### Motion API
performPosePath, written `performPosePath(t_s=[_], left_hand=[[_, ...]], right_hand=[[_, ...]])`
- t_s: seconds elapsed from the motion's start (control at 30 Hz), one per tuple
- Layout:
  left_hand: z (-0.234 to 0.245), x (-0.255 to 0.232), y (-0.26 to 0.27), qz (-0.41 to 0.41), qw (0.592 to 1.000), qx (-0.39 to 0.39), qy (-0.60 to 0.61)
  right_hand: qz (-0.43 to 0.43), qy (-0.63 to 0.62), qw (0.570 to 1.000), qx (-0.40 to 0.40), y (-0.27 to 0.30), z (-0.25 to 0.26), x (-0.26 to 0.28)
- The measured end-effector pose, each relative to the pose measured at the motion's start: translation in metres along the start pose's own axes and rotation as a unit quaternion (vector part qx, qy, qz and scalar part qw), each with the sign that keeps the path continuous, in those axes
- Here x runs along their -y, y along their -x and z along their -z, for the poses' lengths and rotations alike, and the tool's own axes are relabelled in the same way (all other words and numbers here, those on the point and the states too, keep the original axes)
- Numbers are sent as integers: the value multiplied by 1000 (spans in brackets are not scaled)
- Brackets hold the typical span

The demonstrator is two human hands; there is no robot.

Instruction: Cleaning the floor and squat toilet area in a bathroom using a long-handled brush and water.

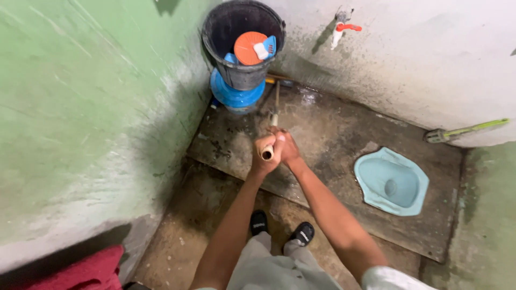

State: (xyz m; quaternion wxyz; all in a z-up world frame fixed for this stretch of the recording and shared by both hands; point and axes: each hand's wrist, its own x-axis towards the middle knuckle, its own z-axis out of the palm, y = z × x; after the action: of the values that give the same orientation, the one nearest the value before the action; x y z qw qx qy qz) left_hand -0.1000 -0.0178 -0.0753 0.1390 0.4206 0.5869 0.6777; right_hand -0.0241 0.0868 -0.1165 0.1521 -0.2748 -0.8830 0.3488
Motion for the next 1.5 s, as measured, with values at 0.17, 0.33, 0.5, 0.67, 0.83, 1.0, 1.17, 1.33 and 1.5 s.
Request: performPosePath(t_s=[0.17, 0.33, 0.5, 0.67, 0.83, 1.0, 1.17, 1.33, 1.5], left_hand=[[5, -39, 34, 0, 1000, 26, 3], [-5, -78, 72, 3, 998, 64, 15], [-47, -48, 39, -9, 995, 94, 40], [-71, -60, 11, -47, 992, 81, 88], [-58, -113, 70, -14, 991, 121, 55], [-49, -140, 117, -77, 978, 164, 103], [-104, -56, 78, -50, 984, 148, 81], [-113, -74, 56, -60, 989, 115, 77], [-87, -139, 103, -15, 977, 183, 106]], right_hand=[[70, 100, 991, 50, 66, 22, 41], [89, 48, 995, 1, 122, 40, 53], [-7, -132, 985, -109, 96, 8, -64], [-1, -247, 962, -118, 73, 20, -98], [-167, -494, 844, -123, 162, 49, -20], [-77, 44, 993, -72, 217, 47, -4], [-7, 15, 980, -196, 154, 32, -97], [-85, -169, 970, -156, 146, 47, -109], [-156, 82, 983, -53, 225, 76, -19]])
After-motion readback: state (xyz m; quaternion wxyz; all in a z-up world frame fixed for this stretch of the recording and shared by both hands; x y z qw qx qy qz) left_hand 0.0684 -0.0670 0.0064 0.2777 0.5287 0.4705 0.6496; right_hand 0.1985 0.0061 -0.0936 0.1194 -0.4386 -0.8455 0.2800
